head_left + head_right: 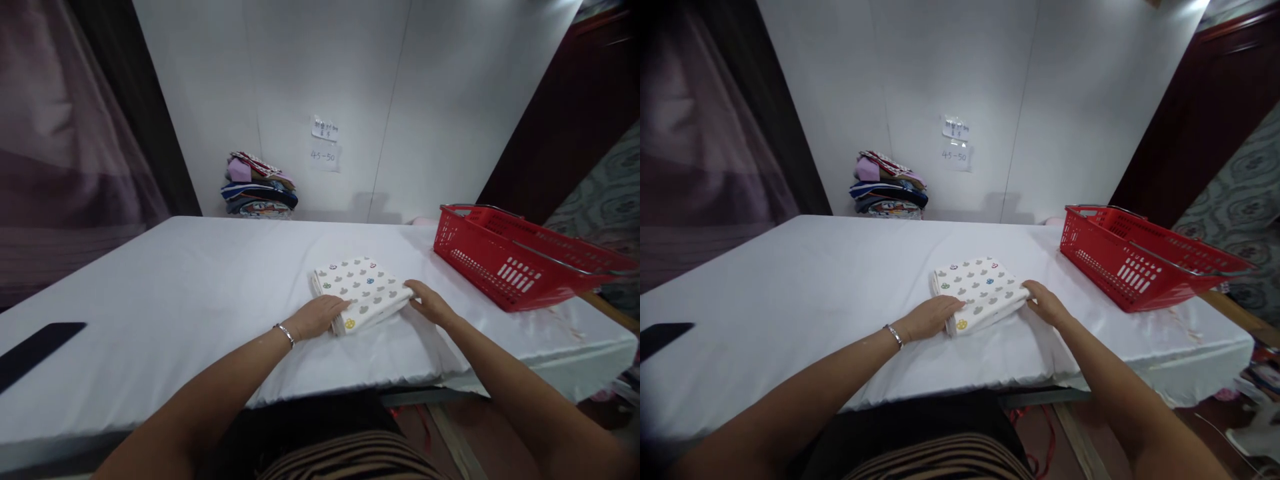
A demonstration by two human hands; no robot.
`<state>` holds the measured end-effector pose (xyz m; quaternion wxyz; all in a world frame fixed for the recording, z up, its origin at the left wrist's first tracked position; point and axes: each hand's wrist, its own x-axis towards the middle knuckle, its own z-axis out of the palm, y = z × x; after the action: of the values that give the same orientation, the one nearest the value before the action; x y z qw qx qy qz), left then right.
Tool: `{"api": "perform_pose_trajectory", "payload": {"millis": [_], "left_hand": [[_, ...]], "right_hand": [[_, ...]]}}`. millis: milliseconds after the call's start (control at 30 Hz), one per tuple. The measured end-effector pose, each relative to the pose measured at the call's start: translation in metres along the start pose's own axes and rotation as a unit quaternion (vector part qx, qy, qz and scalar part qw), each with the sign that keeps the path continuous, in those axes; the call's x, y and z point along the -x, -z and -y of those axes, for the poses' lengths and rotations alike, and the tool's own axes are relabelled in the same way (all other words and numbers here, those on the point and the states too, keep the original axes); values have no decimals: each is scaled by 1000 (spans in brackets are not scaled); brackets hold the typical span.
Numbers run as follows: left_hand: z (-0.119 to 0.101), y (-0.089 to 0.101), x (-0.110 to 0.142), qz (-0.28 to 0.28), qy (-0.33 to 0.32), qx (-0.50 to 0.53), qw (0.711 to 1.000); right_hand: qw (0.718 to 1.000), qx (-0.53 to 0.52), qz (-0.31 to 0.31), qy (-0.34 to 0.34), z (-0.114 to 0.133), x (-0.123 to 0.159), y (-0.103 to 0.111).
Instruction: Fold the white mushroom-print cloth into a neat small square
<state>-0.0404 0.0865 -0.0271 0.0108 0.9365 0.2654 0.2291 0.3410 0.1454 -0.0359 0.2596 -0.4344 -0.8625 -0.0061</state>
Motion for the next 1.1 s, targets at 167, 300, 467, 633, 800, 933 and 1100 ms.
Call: {"api": "perform_pose_trajectory", "payload": {"millis": [167,300,467,633,800,933,1100], "left_hand": [[-13,3,6,10,24,36,999],[-16,3,11,27,55,33,998],[-30,3,5,50,74,9,996],[-60,-12,-9,-4,95,-92,991],[-70,-26,-14,-39,138,-160,977],[-73,-26,-14,-41,153,-155,975],[-72,-20,-10,-30,156,-121,980]], "right_hand": [[999,-17,27,-22,-1,-1,3],[999,-16,37,-30,-1,-6,8],[999,-9,50,-15,2,-10,15],[999,3,50,-6,4,-14,20],[998,-2,63,4,5,-22,25],[997,-9,72,3,9,-25,29],[997,-14,73,-20,21,-23,34]]}}
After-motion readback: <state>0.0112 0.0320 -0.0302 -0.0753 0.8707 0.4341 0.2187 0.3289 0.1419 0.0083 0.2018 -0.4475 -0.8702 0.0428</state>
